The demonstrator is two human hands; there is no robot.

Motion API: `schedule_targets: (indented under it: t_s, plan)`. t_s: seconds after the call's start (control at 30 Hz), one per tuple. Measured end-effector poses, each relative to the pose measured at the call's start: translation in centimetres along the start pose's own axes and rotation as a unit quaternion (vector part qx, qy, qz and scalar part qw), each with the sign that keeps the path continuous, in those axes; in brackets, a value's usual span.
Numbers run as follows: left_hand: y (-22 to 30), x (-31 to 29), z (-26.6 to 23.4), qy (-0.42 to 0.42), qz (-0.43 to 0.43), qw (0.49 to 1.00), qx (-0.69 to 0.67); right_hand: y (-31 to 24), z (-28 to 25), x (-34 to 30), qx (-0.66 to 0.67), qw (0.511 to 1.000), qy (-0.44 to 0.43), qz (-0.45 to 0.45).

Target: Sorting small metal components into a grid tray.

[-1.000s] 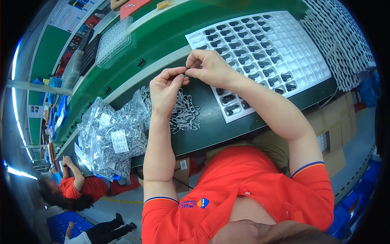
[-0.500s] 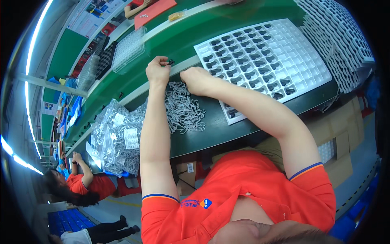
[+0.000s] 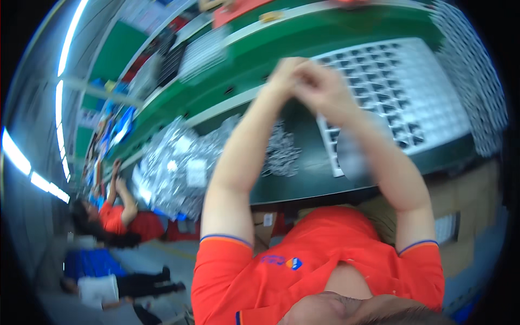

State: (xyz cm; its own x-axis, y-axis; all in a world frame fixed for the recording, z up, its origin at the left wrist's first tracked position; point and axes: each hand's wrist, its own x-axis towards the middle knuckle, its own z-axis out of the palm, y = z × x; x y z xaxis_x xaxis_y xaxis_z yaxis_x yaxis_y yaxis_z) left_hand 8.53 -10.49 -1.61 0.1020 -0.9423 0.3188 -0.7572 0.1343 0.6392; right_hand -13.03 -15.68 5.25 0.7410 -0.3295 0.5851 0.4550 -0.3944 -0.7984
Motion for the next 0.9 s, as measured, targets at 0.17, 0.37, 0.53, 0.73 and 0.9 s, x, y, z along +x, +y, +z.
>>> schedule_targets:
  t_s: [0.17, 0.37, 0.53, 0.73, 0.9]
  plan:
    - [5.0, 4.3, 4.0, -0.042, -0.163, 0.944, 0.282, 2.0, -4.0, 0.4, 0.091, 0.991, 0.067, 0.065]
    - [5.8, 4.3, 3.6, -0.086, -0.181, 0.914, 0.352, 0.6, -4.1, 0.9, 0.147, 0.983, 0.089, 0.063]
    - [8.1, 3.3, 2.5, -0.015, -0.209, 0.914, 0.346, 1.9, -5.0, 0.7, 0.099, 0.989, 0.085, 0.065]
    - [8.6, 0.5, 2.4, 0.176, -0.151, 0.972, 0.045, 5.1, -5.1, 0.7, 0.114, 0.979, 0.047, 0.162]
    - [11.3, -4.0, 3.4, 0.277, -0.193, 0.931, -0.138, 5.5, -3.7, 0.1, 0.109, 0.981, 0.010, 0.162]
